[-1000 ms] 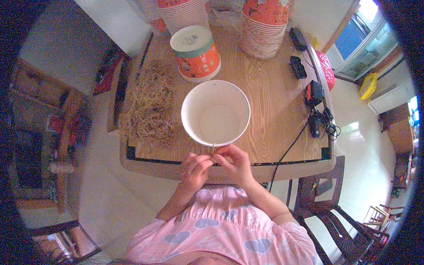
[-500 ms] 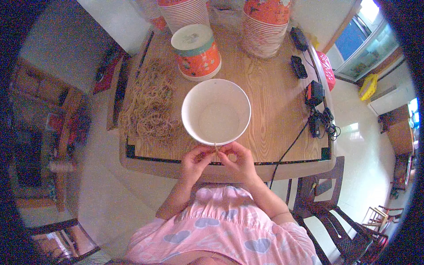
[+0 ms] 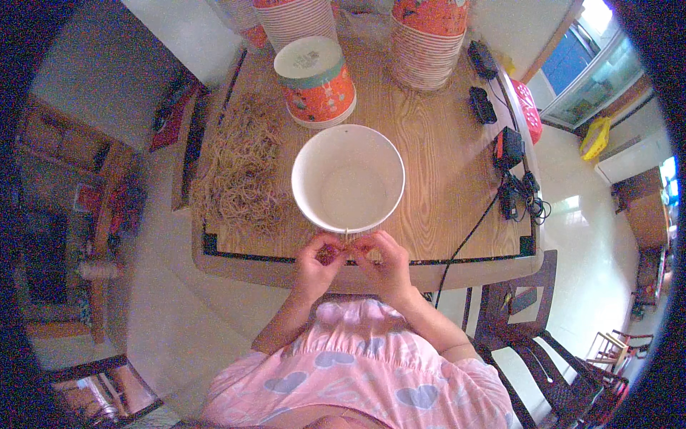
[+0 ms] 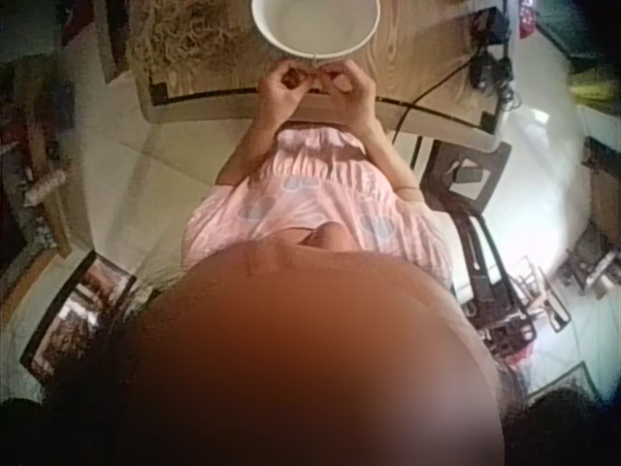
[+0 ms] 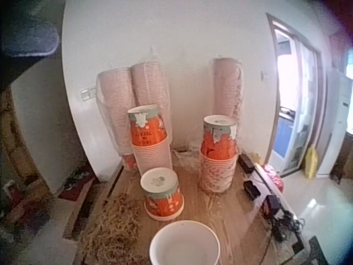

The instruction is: Attaching string handles to decorative paper buckets for a craft project.

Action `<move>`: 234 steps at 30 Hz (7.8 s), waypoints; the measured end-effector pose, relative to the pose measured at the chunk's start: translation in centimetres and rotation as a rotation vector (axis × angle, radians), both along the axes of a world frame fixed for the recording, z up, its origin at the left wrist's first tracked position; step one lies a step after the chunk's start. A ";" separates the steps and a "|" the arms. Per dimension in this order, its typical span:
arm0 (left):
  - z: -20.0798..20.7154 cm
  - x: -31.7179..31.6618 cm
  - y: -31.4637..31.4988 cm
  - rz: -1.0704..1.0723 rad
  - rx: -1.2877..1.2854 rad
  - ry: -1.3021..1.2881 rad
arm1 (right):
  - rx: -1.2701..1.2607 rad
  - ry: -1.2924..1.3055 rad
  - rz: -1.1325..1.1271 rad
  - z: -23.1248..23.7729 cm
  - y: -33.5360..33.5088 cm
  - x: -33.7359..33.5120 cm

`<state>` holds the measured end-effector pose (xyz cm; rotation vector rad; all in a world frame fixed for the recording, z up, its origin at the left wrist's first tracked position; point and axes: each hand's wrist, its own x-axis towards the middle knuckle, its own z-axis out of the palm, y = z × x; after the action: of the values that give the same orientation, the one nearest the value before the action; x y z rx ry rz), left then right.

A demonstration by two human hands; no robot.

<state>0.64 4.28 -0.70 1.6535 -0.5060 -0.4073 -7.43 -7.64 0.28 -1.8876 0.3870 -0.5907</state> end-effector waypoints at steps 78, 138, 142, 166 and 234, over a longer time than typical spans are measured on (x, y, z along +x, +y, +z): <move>1.7 0.3 0.4 0.029 0.025 0.305 | -0.425 -0.049 0.066 0.7 0.0 -1.1; -2.4 0.2 0.5 -0.031 0.093 0.118 | 0.657 -0.008 0.152 -2.5 -0.2 0.7; -3.0 0.0 0.5 -0.076 0.115 0.083 | 0.691 -0.033 0.137 -2.3 -0.2 0.8; -1.9 1.3 0.6 -0.203 0.077 -0.150 | 0.269 -0.005 0.019 -1.5 0.0 -0.2; 1.3 1.2 -2.4 -0.007 0.002 -0.059 | 0.138 0.124 0.048 -1.2 -1.3 -0.3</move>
<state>1.85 1.85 0.60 1.6700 -0.5552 -0.3646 -7.70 -8.94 -0.89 -1.8005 0.4506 -0.4061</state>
